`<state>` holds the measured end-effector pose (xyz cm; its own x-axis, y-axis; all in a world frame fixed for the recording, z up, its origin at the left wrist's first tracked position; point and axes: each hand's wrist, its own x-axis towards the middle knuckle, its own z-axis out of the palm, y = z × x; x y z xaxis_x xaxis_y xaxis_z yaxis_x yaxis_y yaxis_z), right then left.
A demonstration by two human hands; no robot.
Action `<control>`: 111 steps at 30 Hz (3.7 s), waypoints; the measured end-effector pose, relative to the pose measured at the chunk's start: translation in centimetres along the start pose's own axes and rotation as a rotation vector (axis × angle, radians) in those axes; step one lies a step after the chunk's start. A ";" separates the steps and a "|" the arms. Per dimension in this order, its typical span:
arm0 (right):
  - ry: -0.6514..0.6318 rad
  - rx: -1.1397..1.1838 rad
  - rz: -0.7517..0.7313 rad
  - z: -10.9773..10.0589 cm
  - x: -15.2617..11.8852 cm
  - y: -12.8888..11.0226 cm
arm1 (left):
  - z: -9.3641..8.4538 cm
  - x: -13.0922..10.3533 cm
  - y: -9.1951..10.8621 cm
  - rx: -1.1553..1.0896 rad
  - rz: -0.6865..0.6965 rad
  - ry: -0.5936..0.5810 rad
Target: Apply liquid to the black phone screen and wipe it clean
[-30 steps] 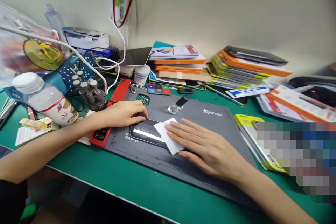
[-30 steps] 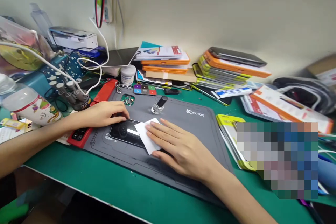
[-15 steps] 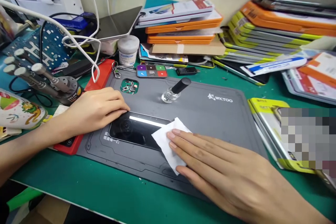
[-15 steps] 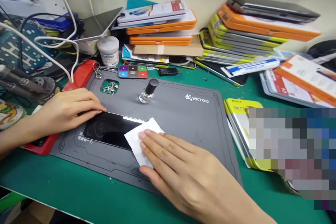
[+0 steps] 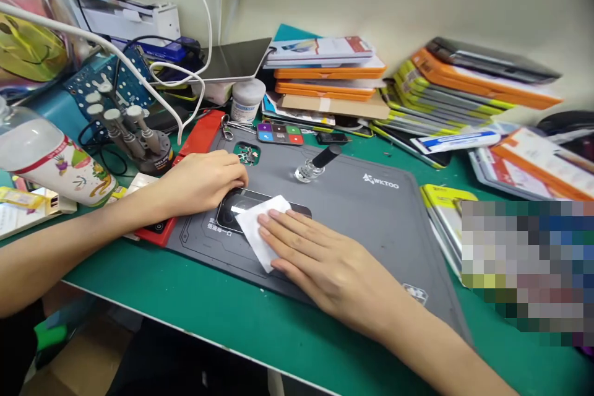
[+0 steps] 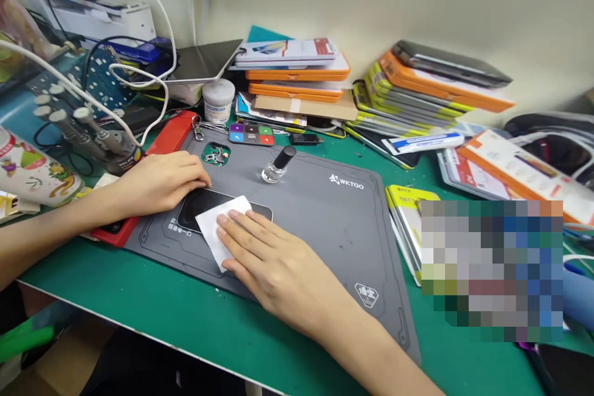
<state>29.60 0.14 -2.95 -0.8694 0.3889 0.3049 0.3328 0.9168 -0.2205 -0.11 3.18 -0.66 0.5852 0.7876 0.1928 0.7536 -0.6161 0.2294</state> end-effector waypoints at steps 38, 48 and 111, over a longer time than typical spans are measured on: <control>0.161 0.272 0.370 -2.2 -2.3 4.9 | 0.0 -0.8 -0.5 0.021 0.175 0.172; 0.141 0.340 0.383 -1.3 -2.0 5.3 | -1.0 -0.5 0.0 0.099 0.185 0.213; 0.181 0.000 0.232 -2.0 -2.5 4.5 | -1.7 -1.1 0.7 0.209 0.021 0.279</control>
<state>34.02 3.45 -2.80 -0.6907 0.5978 0.4069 0.5151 0.8016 -0.3033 -0.72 1.89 0.95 0.5185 0.7238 0.4553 0.8041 -0.5938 0.0282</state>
